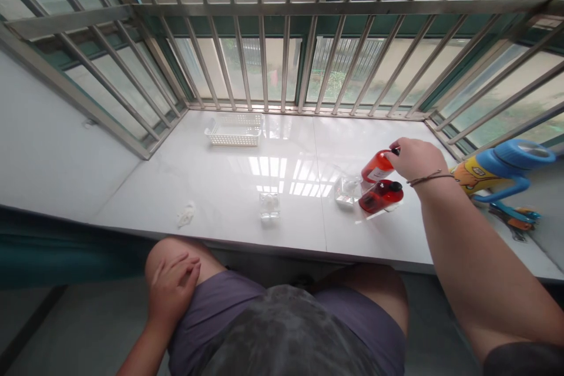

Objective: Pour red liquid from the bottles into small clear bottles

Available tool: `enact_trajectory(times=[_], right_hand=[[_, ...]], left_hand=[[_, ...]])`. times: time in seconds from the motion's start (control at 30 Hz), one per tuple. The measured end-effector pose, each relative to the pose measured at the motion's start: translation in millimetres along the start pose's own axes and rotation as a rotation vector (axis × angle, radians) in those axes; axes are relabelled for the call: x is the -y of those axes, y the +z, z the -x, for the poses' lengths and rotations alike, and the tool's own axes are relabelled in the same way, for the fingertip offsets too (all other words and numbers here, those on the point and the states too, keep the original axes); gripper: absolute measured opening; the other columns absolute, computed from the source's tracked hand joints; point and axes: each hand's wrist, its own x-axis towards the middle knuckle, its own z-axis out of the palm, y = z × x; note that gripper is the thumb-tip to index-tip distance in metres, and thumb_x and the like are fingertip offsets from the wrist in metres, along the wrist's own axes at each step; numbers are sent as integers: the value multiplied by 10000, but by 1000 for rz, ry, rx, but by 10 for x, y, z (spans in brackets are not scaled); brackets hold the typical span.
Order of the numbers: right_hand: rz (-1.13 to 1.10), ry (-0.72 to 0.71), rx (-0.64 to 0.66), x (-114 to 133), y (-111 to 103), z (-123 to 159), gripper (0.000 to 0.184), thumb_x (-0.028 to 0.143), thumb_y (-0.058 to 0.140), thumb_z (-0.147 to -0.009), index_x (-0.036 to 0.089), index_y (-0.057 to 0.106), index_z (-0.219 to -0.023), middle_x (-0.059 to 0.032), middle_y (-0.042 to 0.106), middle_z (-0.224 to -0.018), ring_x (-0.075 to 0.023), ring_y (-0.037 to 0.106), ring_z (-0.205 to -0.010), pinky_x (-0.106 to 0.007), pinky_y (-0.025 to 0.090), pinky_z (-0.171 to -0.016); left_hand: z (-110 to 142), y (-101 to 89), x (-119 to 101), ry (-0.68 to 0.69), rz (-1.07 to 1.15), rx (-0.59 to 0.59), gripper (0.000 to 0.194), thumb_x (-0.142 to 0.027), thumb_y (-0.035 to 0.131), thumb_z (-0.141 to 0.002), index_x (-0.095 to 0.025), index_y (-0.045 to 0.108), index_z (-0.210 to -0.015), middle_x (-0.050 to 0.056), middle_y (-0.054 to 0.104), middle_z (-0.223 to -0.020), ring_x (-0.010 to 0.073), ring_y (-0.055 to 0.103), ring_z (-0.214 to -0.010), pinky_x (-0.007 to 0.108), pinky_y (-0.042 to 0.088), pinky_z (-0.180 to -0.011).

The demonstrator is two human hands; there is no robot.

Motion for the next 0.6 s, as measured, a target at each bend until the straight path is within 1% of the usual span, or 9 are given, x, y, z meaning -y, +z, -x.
enact_trajectory(times=[0.07, 0.13, 0.2, 0.23, 0.33, 0.37, 0.43, 0.5, 0.6], right_hand=[[-67, -28, -123, 127, -174, 98, 487, 643, 499, -980, 230, 745, -1063, -197, 740, -986, -380, 675, -882, -510, 491, -744], [-129, -64, -233, 299, -406, 245, 477, 586, 490, -1012, 222, 708, -1230, -192, 750, -1078, -405, 690, -983, -534, 519, -816], [-193, -124, -330, 484, -641, 428, 469, 500, 528, -1035, 207, 629, -1387, -182, 752, -1185, -365, 703, -1019, -514, 531, -899], [-222, -143, -360, 573, -742, 526, 482, 479, 558, -1037, 213, 593, -1438, -168, 757, -1193, -340, 713, -1009, -496, 536, -918], [-324, -208, -387, 816, -909, 827, 574, 479, 687, -983, 234, 545, -1482, -110, 778, -1145, -293, 752, -936, -439, 578, -849], [-359, -233, -359, 892, -909, 926, 586, 474, 702, -975, 236, 539, -1484, -102, 779, -1147, -288, 761, -931, -428, 590, -826], [-412, -287, -279, 1041, -826, 1116, 560, 454, 694, -986, 234, 538, -1477, -95, 783, -1137, -281, 772, -909, -413, 608, -789], [-447, -360, -160, 1185, -662, 1290, 504, 415, 644, -1023, 231, 533, -1479, -104, 785, -1146, -279, 777, -905, -412, 621, -788], [-455, -443, -24, 1355, -386, 1503, 450, 363, 584, -1054, 216, 539, -1477, -138, 780, -1198, -315, 780, -1000, -454, 634, -857]], left_hand=[[-1, -5, -3, -1, -1, -1, 281, -478, 582, -1013, -302, 795, -962, 40, 849, -1146, 340, 737, -1229, 584, 337, -1271], [-3, -8, -9, -3, -2, -2, 284, -480, 578, -1015, -303, 791, -951, 40, 849, -1144, 343, 738, -1227, 590, 338, -1268], [-5, -10, -15, -3, -4, -6, 286, -475, 570, -1022, -302, 787, -954, 40, 848, -1139, 345, 741, -1223, 597, 341, -1264], [-6, -11, -19, -2, -6, -9, 282, -471, 569, -1025, -300, 786, -967, 41, 848, -1136, 345, 742, -1221, 600, 342, -1262], [-5, -7, -32, 14, -9, -13, 269, -460, 574, -1027, -295, 785, -996, 42, 849, -1131, 344, 745, -1218, 603, 337, -1264], [-5, -5, -38, 21, -9, -14, 268, -459, 577, -1026, -293, 784, -993, 44, 849, -1129, 344, 745, -1216, 602, 335, -1265], [-10, 6, -52, 30, -10, -17, 273, -464, 583, -1024, -287, 783, -969, 51, 850, -1118, 342, 748, -1205, 595, 340, -1262], [-25, 23, -70, 34, -16, -9, 285, -475, 592, -1018, -281, 778, -922, 55, 851, -1092, 337, 757, -1176, 585, 355, -1251], [-68, 54, -92, 45, -36, 55, 301, -492, 609, -1011, -278, 766, -871, 52, 849, -1049, 318, 770, -1112, 564, 362, -1241]])
